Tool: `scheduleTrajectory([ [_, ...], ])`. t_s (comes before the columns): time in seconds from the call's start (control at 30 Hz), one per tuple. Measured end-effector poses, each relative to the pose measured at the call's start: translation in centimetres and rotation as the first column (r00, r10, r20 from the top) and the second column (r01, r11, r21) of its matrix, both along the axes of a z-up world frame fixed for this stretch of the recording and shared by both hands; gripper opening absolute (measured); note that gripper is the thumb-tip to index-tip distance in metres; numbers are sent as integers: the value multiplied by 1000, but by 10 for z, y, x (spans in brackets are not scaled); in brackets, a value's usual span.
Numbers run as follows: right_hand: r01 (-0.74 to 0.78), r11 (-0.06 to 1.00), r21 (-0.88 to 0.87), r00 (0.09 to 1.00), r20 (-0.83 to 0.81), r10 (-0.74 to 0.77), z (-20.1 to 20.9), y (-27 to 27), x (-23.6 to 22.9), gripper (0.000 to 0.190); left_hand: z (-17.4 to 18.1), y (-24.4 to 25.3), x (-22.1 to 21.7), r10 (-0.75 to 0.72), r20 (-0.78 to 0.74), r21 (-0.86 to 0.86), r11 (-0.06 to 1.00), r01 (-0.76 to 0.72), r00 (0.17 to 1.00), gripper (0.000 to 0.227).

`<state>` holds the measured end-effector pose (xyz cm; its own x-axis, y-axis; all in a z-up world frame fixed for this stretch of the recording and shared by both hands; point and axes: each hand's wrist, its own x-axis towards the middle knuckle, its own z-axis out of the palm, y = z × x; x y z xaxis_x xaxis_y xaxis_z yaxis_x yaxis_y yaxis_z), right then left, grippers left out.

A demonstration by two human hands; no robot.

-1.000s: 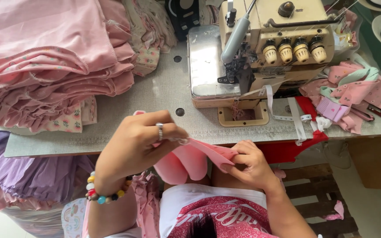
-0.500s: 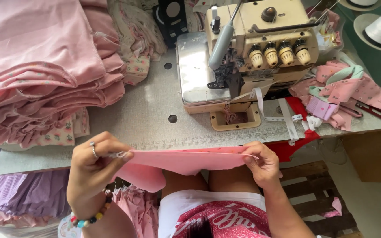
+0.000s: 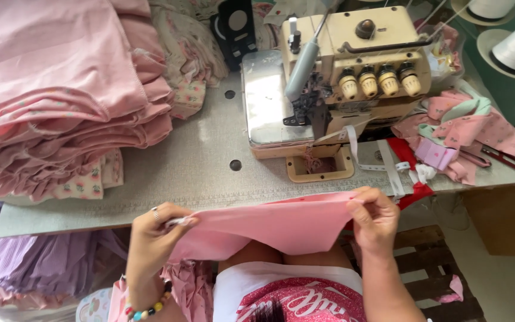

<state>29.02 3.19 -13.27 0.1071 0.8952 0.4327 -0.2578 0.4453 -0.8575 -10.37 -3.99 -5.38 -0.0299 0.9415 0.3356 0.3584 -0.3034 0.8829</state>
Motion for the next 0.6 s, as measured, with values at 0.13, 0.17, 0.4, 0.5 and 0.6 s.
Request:
scheduleTrajectory([
  [0.13, 48, 999, -4, 997, 54, -47, -8, 14, 25, 10, -7, 14, 21, 52, -11, -144, 988, -53, 999, 8],
  [0.17, 58, 998, 3, 997, 51, -58, -19, 20, 34, 12, -5, 18, 28, 39, 68, -194, 981, -26, 997, 10],
  [0.4, 152, 971, -186, 978, 167, -121, -9, 14, 48, 8, -35, 40, 42, 9, 329, -410, 902, 135, 944, 12],
  [0.5, 167, 968, -189, 977, 162, -137, -18, 17, 55, 9, -29, 40, 43, -27, 338, -392, 905, 167, 941, 12],
  [0.6, 185, 961, -204, 975, 164, -153, -14, 17, 55, 11, -29, 39, 42, -43, 286, -357, 923, 148, 957, 13],
])
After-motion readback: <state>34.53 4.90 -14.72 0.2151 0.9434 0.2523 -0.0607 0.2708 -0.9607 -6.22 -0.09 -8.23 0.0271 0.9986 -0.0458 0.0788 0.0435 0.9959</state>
